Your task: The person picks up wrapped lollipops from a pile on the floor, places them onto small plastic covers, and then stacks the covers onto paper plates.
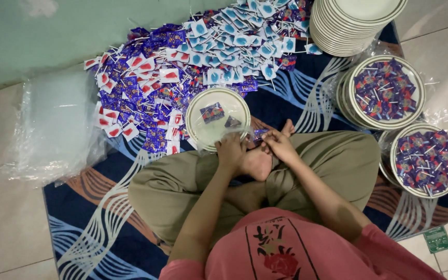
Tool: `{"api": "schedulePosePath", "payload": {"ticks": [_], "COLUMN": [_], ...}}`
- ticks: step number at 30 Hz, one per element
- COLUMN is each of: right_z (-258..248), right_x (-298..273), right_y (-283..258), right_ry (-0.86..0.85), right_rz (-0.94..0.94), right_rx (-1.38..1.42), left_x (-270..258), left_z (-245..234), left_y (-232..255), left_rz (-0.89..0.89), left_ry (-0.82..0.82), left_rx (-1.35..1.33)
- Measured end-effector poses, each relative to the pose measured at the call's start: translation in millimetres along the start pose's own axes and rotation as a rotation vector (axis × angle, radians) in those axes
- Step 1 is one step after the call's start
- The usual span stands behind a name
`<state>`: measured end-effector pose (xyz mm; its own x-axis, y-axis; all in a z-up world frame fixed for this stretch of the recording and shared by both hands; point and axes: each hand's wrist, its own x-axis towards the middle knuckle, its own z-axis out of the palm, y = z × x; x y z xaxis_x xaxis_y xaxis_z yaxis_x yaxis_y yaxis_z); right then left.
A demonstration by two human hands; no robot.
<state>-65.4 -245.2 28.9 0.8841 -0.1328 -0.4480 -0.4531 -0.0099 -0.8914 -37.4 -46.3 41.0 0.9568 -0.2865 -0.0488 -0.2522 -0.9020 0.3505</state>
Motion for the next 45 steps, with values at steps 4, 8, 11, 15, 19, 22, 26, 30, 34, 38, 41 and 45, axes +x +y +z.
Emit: {"api": "schedulePosePath", "payload": {"ticks": [4, 8, 11, 15, 19, 22, 26, 30, 34, 38, 41, 45], "right_z": [0.7, -1.1, -0.4, -1.0, -5.2, -11.6, -20.0, -49.0, -45.5, -38.5, -44.9, -58.6], "right_x": [1.2, 0.1, 1.8, -0.6, 6.2, 11.2, 13.4, 83.1, 102.1, 125.4, 143.3, 143.0], "right_y": [3.0, -1.6, -0.6, -1.9, 5.0, -12.6, -72.5, -61.5, -90.2, -74.1, -37.2, -14.7], "right_ry": [0.011, 0.003, -0.009, -0.033, -0.039, -0.018, 0.101, 0.177, 0.127, 0.044, 0.139, 0.333], "right_rz": [0.003, -0.011, -0.02, -0.009, 0.015, 0.067, -0.053, -0.295, -0.257, -0.267, -0.345, -0.445], "right_rx": [0.033, 0.031, 0.05, 0.07, 0.079, 0.108, -0.164, -0.588, -0.851, -1.226, -1.277, -1.212], "left_x": [9.0, 16.4, 29.7, 43.1, 48.8, 55.6, 62.2, 62.3, 56.8, 55.8, 53.4, 48.4], "left_z": [-2.5, 20.3, 7.2, -36.9, -48.4, -23.4, -6.8, -3.6, 40.5, 41.1, 40.8, 40.2], "left_y": [2.5, -10.8, -17.3, -30.1, -22.1, -39.9, -50.3, -51.8, -75.7, -83.7, -86.8, -88.8], "left_rz": [0.034, 0.093, 0.116, 0.046, -0.006, -0.106, -0.009, -0.055, 0.054, 0.044, 0.059, 0.081], "left_ry": [-0.031, 0.135, 0.16, -0.131, -0.345, -0.873, -0.465, -0.458, -0.137, -0.239, -0.194, -0.1], "left_rx": [-0.031, -0.026, -0.036, -0.018, 0.004, -0.229, 0.19, 0.192, 0.233, 0.199, 0.21, 0.194]}}
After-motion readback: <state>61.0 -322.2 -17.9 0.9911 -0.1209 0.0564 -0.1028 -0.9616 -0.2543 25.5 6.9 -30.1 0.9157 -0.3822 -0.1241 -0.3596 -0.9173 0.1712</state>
